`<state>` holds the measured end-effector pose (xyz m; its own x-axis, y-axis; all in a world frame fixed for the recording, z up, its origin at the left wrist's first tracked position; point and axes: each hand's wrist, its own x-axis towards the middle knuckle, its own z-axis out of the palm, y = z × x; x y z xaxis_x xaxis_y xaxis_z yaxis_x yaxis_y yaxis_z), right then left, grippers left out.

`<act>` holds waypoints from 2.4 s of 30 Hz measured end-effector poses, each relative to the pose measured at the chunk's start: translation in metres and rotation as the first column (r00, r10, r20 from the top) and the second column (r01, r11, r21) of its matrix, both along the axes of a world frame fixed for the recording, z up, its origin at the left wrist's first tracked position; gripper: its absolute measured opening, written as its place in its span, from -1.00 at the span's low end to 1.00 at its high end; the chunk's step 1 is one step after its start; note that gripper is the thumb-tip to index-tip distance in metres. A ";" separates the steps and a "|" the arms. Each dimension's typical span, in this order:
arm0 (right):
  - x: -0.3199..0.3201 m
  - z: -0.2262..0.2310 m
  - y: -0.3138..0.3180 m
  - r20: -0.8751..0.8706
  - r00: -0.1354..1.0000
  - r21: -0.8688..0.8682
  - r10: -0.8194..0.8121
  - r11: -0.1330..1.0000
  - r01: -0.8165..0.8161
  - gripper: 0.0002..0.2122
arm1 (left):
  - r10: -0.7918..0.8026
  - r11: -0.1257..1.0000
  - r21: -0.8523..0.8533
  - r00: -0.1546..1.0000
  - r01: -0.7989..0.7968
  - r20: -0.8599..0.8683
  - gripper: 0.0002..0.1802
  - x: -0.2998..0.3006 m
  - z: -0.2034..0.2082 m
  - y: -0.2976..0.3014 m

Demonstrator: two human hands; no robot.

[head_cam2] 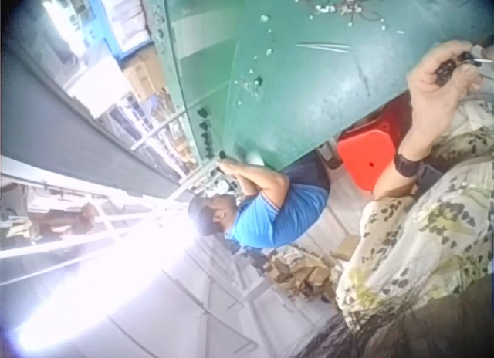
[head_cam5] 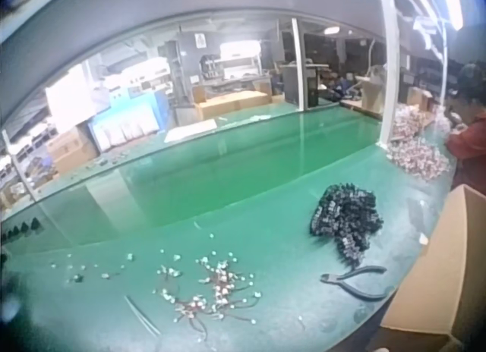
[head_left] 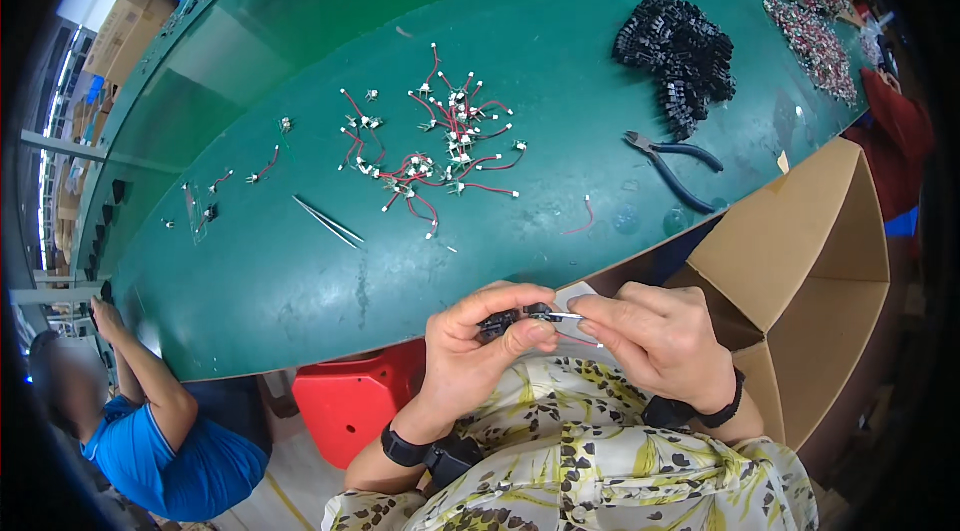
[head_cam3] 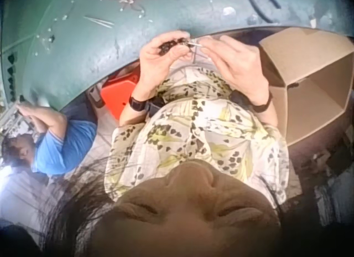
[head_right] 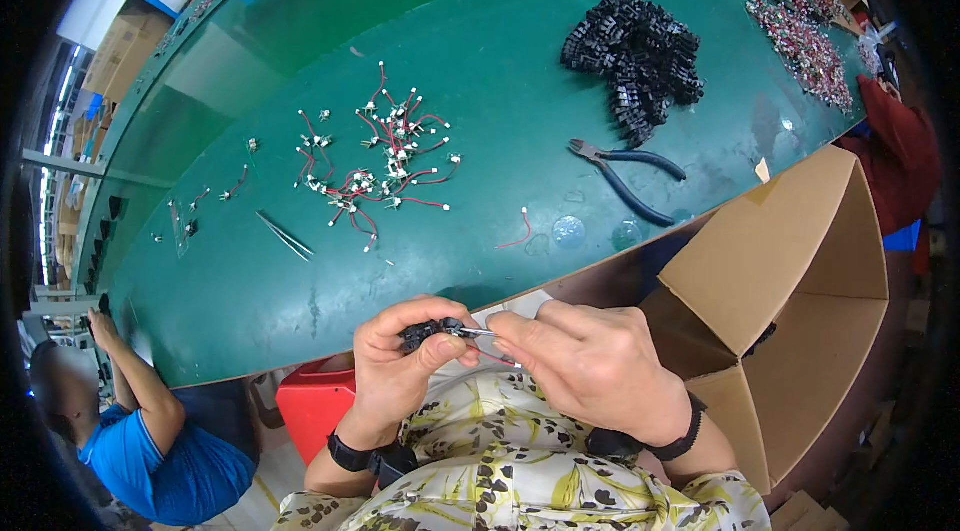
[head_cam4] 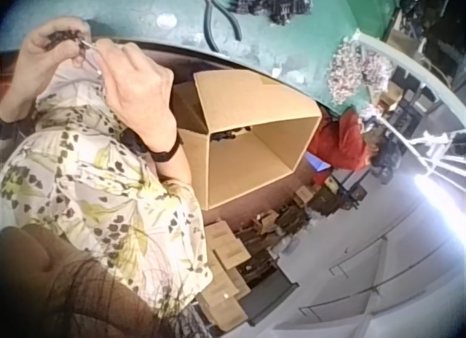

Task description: The person sits at a green workbench and assembles small electronic components by hand. They repeatedly pick up black plastic connectors and red-and-white wires, inserting the wires into the connector slots. The person handles the items one at a time, occasionally using tweezers to adjust the wires or connectors.

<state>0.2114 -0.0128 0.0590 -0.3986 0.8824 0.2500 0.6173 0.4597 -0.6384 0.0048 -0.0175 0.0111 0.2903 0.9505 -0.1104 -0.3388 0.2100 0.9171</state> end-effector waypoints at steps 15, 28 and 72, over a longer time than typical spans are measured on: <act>-0.022 -0.024 -0.006 -0.192 0.968 0.023 -0.163 0.985 0.171 -0.74 | 0.185 0.950 0.290 0.958 -0.117 -0.219 -0.76 0.009 -0.005 0.008; -0.013 -0.012 0.005 -0.073 0.997 0.131 -0.013 0.991 0.023 -0.77 | 0.111 0.988 0.122 0.990 -0.100 -0.090 -0.73 0.002 0.006 0.005; -0.011 -0.004 0.022 -0.135 0.987 -0.337 0.083 0.933 -0.124 -0.82 | 0.138 0.986 0.114 0.984 -0.125 -0.112 -0.72 -0.002 -0.002 0.005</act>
<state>0.2004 0.0097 0.0553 -0.4789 0.8778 -0.0103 0.4899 0.2575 -0.8329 0.0031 -0.0122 0.0086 0.1532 0.9876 -0.0330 -0.2440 0.0702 0.9672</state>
